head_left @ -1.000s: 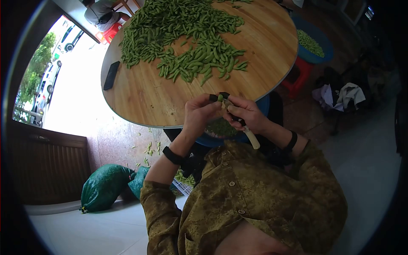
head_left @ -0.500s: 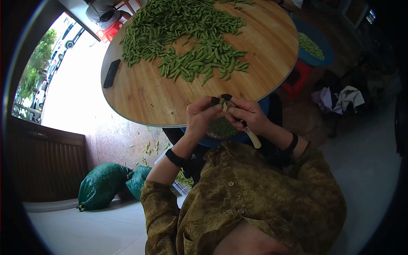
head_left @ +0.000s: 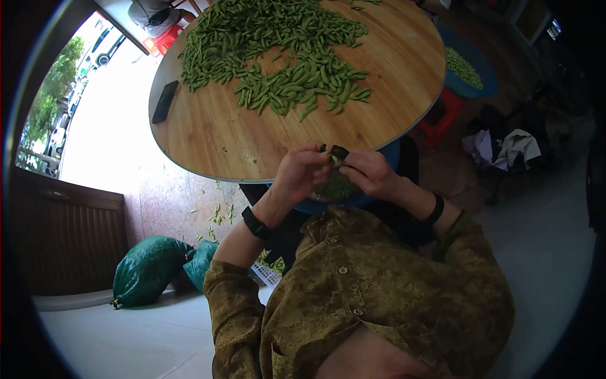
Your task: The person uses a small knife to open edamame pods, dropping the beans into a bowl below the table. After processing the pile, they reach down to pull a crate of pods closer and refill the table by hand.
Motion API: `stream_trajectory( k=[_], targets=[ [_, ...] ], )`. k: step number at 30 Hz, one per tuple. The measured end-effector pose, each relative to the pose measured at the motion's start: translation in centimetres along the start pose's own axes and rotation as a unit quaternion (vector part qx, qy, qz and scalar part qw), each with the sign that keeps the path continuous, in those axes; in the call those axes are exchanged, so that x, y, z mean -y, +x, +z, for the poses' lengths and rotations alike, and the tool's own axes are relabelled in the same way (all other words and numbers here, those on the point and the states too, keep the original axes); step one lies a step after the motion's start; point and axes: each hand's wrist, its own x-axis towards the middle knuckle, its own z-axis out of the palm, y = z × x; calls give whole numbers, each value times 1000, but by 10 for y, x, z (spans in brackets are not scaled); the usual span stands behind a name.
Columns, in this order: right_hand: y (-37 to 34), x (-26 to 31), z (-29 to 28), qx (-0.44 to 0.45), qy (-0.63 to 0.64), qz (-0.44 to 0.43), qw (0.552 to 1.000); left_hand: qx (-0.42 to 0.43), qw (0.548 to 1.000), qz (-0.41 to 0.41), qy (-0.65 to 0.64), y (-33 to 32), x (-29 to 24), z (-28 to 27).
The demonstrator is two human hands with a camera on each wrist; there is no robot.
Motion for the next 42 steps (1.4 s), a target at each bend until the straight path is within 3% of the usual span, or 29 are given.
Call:
stream_trajectory(
  k=[2,3,4,5,6,7,8,9,11,12,14,15,16,17,18,20,22,23,24,27,42],
  targets=[
    [-5,-4,-5,47,-115,-19,992,-17,1000,-9,21,-1,2,-2],
    [-8,-3,-5,49,-113,-18,992,-35,998,-17,43,-3,3,0],
    [-12,0,-3,44,-11,123,991,-37,998,-17,41,-4,6,2],
    [-14,2,-2,38,91,260,961,-104,989,20,103,-4,10,7],
    [-14,2,-4,38,92,259,961,-168,970,59,166,-4,11,13],
    [-13,1,-7,7,262,338,904,-169,970,58,167,-7,12,20],
    [-12,1,-9,-25,422,404,812,-152,960,129,197,-10,12,26],
    [-10,2,-10,-27,422,403,812,-133,945,197,226,-12,12,29],
    [-8,5,-12,-31,518,424,742,-118,934,207,268,-16,16,28],
    [-6,7,-12,-29,518,424,743,-102,920,220,308,-16,17,27],
    [-4,9,-12,-23,587,437,681,-96,904,248,335,-16,17,26],
    [-4,11,-9,-23,587,436,682,-90,888,273,359,-16,17,26],
    [-5,13,-7,-18,551,437,711,-90,888,273,359,-15,17,26],
    [-5,14,-5,-12,514,436,739,-93,899,278,324,-13,16,27],
    [-5,13,-6,-11,513,436,739,-96,909,283,289,-12,15,27],
    [-6,12,-7,2,344,394,852,-113,903,281,306,-13,11,27],
    [-3,16,-10,10,337,371,866,-131,895,279,321,-16,8,28],
    [-3,17,-10,14,330,347,878,-127,908,230,327,-19,6,29],
    [-2,18,-10,14,330,347,878,-122,917,181,333,-21,6,30],
    [0,16,-10,62,384,351,852,-129,926,165,314,-18,10,24],
    [-1,19,-9,88,439,348,823,-141,920,188,315,-22,15,21]
  ],
)
